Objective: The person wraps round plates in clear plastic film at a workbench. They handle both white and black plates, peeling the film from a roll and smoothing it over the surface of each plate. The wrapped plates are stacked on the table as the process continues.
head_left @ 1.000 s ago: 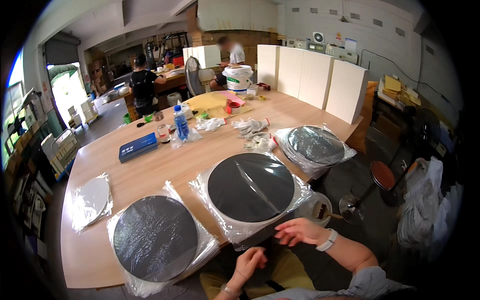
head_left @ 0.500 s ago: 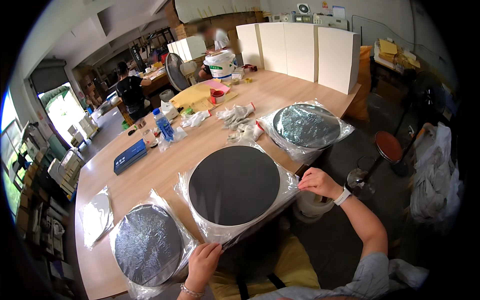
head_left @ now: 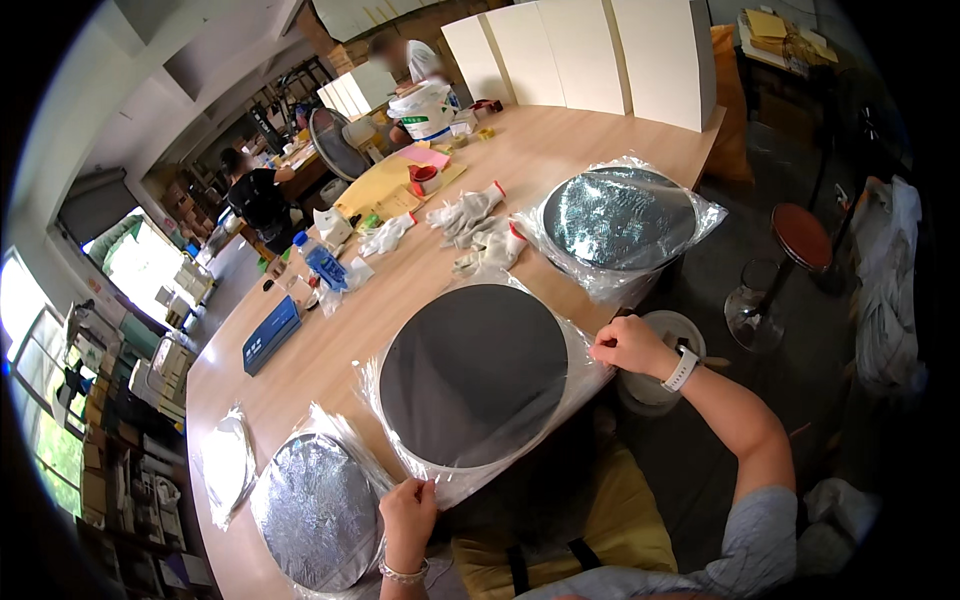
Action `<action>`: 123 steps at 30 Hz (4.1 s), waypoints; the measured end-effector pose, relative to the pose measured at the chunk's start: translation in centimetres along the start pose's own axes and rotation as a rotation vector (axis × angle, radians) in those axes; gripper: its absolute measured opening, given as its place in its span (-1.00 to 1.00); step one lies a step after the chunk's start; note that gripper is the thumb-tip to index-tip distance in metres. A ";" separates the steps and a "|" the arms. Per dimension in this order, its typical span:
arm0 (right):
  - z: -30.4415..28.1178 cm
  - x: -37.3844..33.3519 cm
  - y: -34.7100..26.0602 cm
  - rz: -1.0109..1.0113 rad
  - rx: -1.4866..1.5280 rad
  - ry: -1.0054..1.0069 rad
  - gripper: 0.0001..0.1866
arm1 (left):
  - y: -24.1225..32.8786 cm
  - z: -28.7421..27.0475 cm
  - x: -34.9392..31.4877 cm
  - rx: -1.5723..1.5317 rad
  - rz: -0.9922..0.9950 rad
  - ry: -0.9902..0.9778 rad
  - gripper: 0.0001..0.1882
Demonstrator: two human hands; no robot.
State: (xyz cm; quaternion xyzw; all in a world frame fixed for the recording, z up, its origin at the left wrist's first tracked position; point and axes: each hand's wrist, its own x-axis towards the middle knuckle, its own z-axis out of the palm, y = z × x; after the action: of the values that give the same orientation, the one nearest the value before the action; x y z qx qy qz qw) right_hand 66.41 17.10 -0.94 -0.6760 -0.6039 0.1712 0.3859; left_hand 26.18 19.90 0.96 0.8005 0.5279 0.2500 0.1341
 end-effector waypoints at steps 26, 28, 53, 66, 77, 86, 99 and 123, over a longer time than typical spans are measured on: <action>1.5 -10.2 -6.1 -0.588 -0.262 0.073 -0.48 | 5.1 3.7 -3.6 0.286 0.523 -0.158 -0.55; 3.2 -14.8 -4.6 -0.319 0.140 0.399 -0.70 | 5.8 3.4 -4.8 0.249 0.566 -0.170 -0.53; -4.4 -13.0 -4.5 0.084 1.139 0.439 -0.64 | 2.6 4.3 -5.5 -1.326 0.137 0.012 -0.36; -6.1 3.0 -5.0 -0.295 0.568 0.315 -0.12 | 1.7 -5.4 12.5 -1.288 0.316 0.077 -0.67; -2.2 7.2 -10.1 -0.420 0.784 -0.027 -0.37 | -0.2 -4.9 13.7 -1.163 0.264 0.067 -0.54; -1.2 4.5 -5.1 -0.227 0.620 0.064 -0.52 | 1.6 -5.2 14.5 -1.399 0.254 0.025 -0.61; -2.4 -8.0 -4.7 -0.185 1.351 0.219 -0.41 | 17.9 4.6 17.9 -1.846 0.154 -0.220 -0.72; -13.0 3.6 14.6 0.541 0.522 0.347 -0.62 | 5.1 -4.5 4.3 -0.392 0.196 -0.614 -0.64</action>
State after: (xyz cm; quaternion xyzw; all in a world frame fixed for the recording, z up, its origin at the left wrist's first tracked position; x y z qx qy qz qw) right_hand 86.20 16.83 -2.38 -0.7089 -0.2665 0.2972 0.5815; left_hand 29.04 21.54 8.27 0.8441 0.3259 0.1063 0.4122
